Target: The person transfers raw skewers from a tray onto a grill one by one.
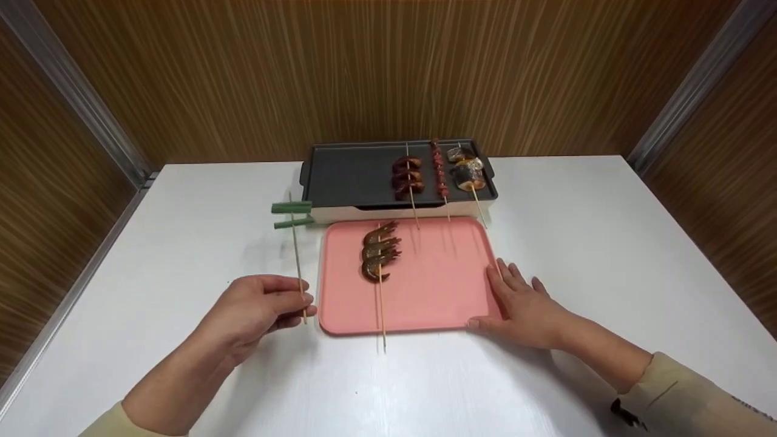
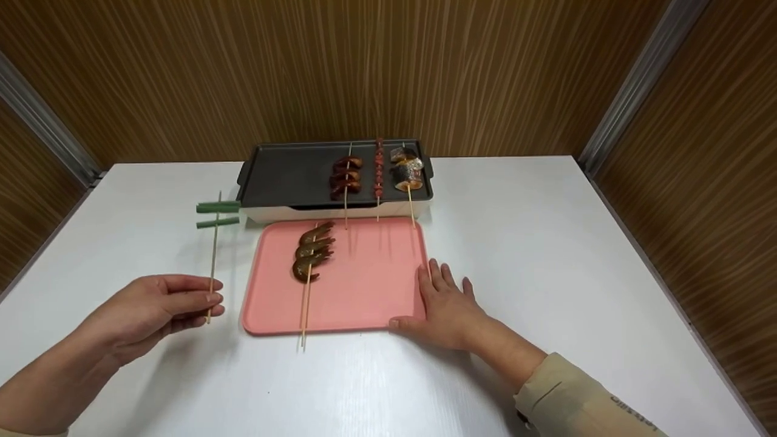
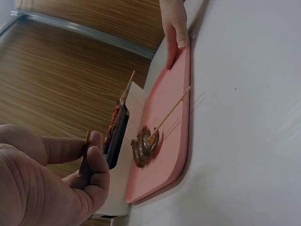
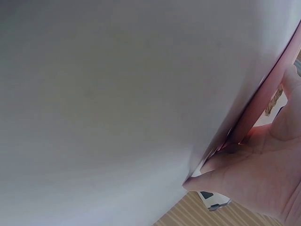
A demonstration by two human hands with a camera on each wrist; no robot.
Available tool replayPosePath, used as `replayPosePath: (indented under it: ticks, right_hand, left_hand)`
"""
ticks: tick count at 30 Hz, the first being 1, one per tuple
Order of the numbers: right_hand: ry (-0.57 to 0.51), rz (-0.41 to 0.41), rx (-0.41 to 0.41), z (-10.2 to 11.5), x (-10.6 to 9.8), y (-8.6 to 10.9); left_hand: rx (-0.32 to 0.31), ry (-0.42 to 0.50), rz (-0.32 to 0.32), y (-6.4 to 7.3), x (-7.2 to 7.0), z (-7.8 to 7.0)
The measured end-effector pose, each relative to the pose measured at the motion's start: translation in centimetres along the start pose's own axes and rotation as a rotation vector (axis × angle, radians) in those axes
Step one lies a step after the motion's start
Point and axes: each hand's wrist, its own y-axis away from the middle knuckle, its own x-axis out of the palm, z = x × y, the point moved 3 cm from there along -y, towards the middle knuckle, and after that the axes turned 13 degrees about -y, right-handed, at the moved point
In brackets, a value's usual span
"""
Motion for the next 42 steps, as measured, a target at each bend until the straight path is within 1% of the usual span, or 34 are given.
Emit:
replayPosePath:
  ticks: [4, 8, 10, 14, 17, 20, 22, 25, 29, 35, 42]
  right_hand:
    - [0.001, -0.004, -0.003, -0.1, 0.0, -0.1]
    - [0.004, -0.013, -0.005, -0.3, 0.1, 0.0]
    - [0.005, -0.014, -0.005, -0.3, 0.2, 0.0]
    - [0.003, -0.019, -0.012, -0.2, 0.1, 0.1]
    - [0.0, -0.02, -0.015, -0.1, 0.0, 0.1]
    - [-0.006, -0.016, -0.009, -0.1, -0.1, 0.0]
    - [-0.011, -0.013, 0.001, -0.1, -0.1, 0.0]
    - [-0.015, -0.013, 0.0, -0.2, 0.0, 0.0]
    - [-0.013, -0.02, -0.008, -0.2, 0.1, 0.0]
    - [-0.011, -0.015, 0.002, -0.2, 0.1, 0.0]
    - [-0.002, -0.012, -0.004, -0.1, 0.0, 0.0]
  left_hand:
    - [0.023, -0.038, -0.024, -0.3, -0.9, -1.1]
    - [0.049, -0.041, -0.021, -1.2, -1.6, -2.3]
    - [0.059, -0.03, -0.012, -1.8, -1.8, -2.9]
    - [0.056, -0.019, 0.01, -3.0, -2.3, -3.9]
    - [0.053, -0.009, 0.02, -4.2, -2.4, -4.5]
    - [0.065, 0.019, 0.022, -5.4, -2.4, -4.9]
    - [0.071, 0.043, 0.022, -6.2, -2.3, -5.1]
    - [0.073, 0.088, 0.025, -7.4, -2.2, -5.2]
    - [0.075, 0.127, 0.022, -9.1, -2.0, -5.3]
    - [0.069, 0.144, 0.018, -11.1, -1.7, -5.2]
    - [0.048, 0.138, 0.007, -12.7, -1.4, -4.4]
